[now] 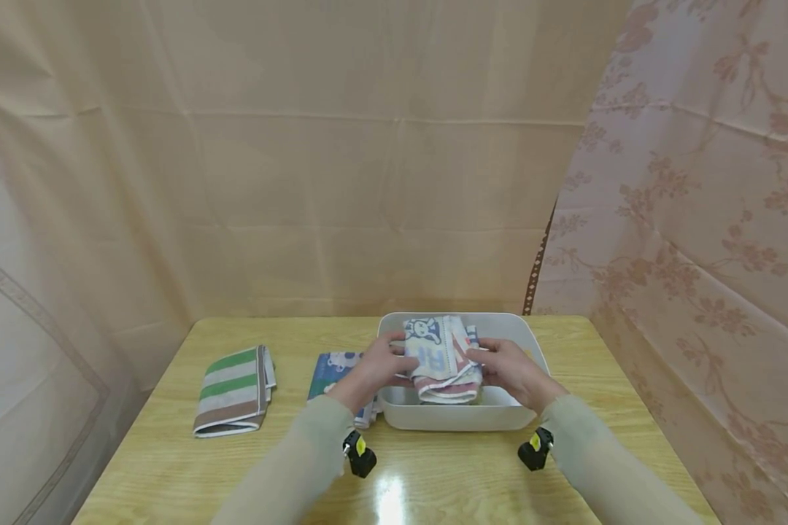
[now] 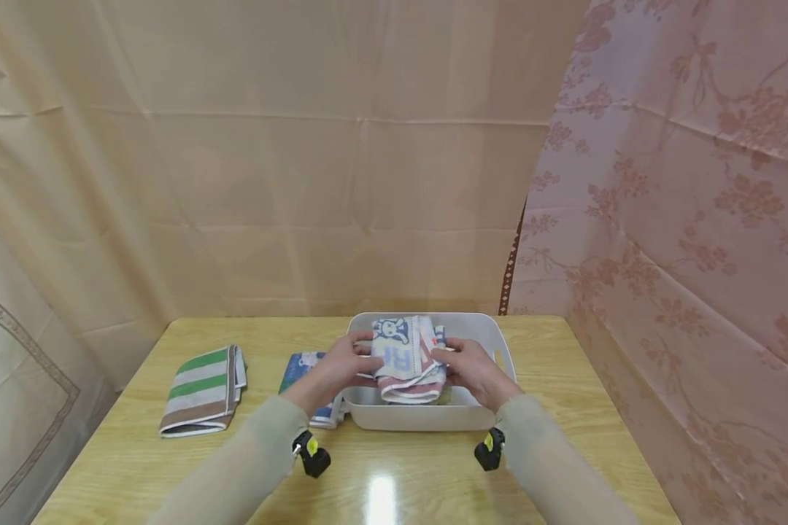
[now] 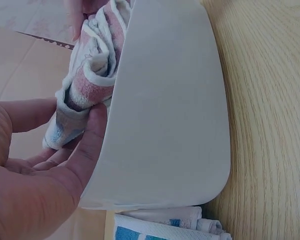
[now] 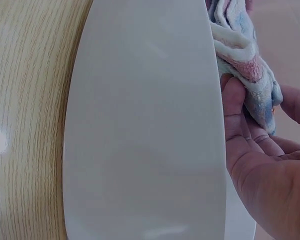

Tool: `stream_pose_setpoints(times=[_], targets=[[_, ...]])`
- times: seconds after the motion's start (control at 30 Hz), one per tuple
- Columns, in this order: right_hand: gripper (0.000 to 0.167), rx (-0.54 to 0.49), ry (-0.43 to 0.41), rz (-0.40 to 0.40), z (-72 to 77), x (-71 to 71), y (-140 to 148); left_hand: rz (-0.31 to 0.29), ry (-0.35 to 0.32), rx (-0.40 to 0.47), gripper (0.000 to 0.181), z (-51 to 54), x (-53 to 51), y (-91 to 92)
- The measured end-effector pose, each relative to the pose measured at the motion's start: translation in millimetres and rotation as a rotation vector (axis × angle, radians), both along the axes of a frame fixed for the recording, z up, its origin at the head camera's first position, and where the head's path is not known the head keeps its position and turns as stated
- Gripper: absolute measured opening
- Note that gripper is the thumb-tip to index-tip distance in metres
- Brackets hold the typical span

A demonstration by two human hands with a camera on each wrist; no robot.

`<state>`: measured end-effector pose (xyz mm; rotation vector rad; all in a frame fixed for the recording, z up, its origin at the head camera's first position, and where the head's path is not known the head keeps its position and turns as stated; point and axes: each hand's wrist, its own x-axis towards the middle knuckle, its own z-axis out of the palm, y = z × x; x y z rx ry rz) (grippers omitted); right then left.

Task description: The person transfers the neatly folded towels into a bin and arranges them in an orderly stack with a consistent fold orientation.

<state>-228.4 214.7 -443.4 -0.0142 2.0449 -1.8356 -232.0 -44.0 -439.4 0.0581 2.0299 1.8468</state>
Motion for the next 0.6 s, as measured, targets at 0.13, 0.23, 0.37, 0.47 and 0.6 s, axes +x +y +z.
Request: stream_pose_setpoints(times=[0.13, 0.23, 0.37, 0.47, 0.6], targets=[[0.059, -0.008, 0.0, 0.004, -2.0, -0.1, 1.6, -0.003, -0.005, 0.014, 0.074, -0.3, -0.2, 3.5], [0.059, -0.006, -0.005, 0.009, -1.5, 0.7, 3.1, -0.009, -0.005, 0.028, 0.074, -0.5, 0.3, 5.4], [0.06, 0.008, -0.01, 0.011, 0.1, 1.8, 3.7, -0.017, -0.019, 0.037, 0.072, -0.4, 0.9, 6.8], [0.061, 0.018, -0.012, 0.002, 0.5, 1.7, 2.7, -0.018, -0.037, 0.043, 0.069, -0.4, 0.8, 7.8], [0.061, 0.024, -0.019, -0.003, 0.0, 1.1, 2.4, -0.015, -0.061, 0.031, 0.066, -0.7, 0.3, 8.9]])
